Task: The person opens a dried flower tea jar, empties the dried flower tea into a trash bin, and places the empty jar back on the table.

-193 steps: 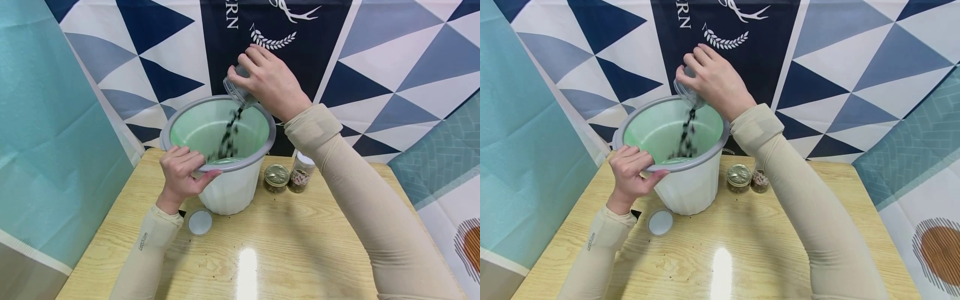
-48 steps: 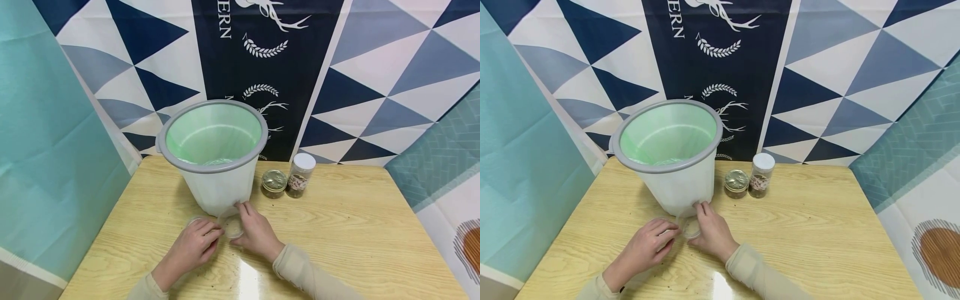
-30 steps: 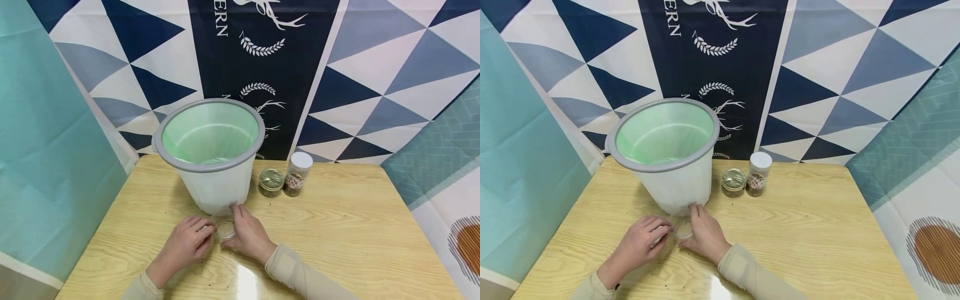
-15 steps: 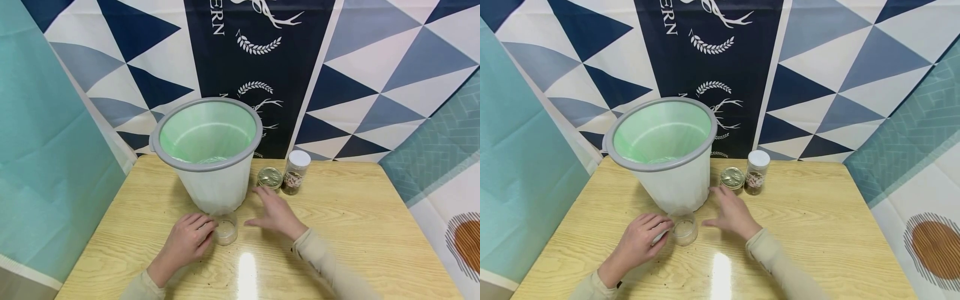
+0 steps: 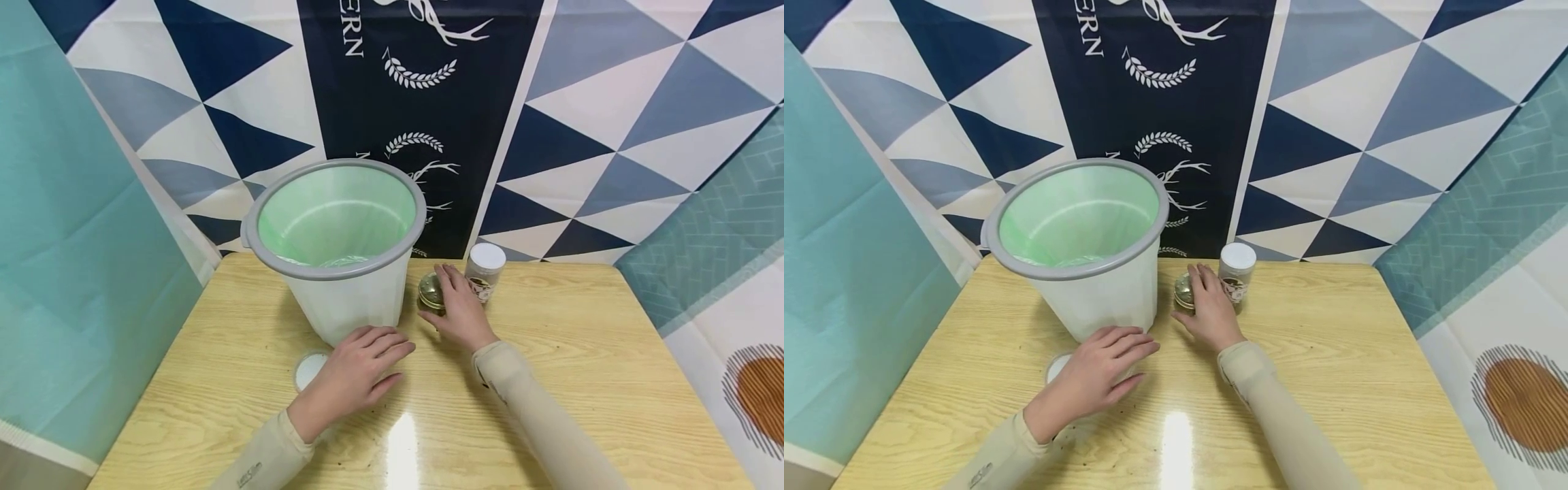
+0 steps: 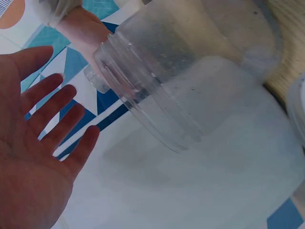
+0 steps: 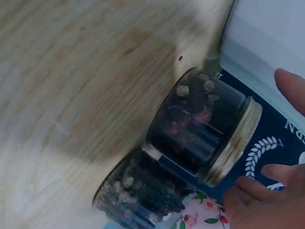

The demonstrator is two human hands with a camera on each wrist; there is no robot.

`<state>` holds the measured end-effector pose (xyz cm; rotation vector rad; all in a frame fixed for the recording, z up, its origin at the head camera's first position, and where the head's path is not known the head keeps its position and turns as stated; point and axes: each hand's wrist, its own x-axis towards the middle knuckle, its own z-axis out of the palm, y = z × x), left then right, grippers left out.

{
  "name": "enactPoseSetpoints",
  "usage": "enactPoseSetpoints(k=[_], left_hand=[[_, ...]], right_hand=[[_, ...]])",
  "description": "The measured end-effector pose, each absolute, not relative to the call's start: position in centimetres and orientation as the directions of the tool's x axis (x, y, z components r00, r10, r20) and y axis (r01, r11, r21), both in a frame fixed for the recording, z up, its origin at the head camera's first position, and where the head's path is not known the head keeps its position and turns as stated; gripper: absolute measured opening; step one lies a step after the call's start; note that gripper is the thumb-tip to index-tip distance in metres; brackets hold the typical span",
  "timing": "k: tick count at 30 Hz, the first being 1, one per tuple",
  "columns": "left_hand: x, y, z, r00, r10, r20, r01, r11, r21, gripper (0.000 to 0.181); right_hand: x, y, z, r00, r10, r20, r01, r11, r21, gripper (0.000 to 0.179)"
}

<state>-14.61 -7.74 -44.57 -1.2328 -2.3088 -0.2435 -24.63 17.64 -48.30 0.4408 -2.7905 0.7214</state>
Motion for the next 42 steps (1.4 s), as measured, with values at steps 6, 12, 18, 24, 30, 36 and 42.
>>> enactPoseSetpoints(k=[6,12,18,24,30,36,42], left_hand=[[-14.6,-7.5,-44.4,-0.474,0.743,0.472,0.819,0.569,-0.074,0.044],[-14.5,-7.6,-44.5,-0.476,0.741,0.474,0.820,0.568,-0.064,0.045],[-14.5,-7.7,-44.5,-0.463,0.748,0.476,0.820,0.565,-0.089,0.043],[-14.5,-7.9,-44.4,-0.468,0.747,0.472,0.818,0.568,-0.087,0.045],[-14.6,-7.9,-44.1,-0.468,0.742,0.480,0.818,0.569,-0.082,0.046],[-14.7,-8.1,-44.0,-0.485,0.729,0.483,0.813,0.580,-0.058,0.050],[-14.7,-8.4,-43.7,-0.470,0.724,0.505,0.815,0.576,-0.067,0.050]], right_hand=[[-25.2,17.3,-49.0,-0.931,-0.237,0.278,-0.331,0.869,-0.369,0.092],[-25.0,17.1,-49.7,-0.905,-0.254,0.341,-0.368,0.870,-0.329,0.085],[-24.4,16.9,-49.9,-0.930,-0.258,0.260,-0.352,0.828,-0.437,0.086],[-24.4,17.2,-50.3,-0.950,-0.240,0.197,-0.309,0.804,-0.508,0.087],[-24.3,17.9,-50.4,-0.940,-0.261,0.221,-0.341,0.771,-0.538,0.083],[-23.9,18.7,-49.1,-0.944,-0.217,0.247,-0.325,0.720,-0.613,0.102],[-22.8,19.5,-46.8,-0.956,-0.158,0.246,-0.291,0.576,-0.764,0.116]])
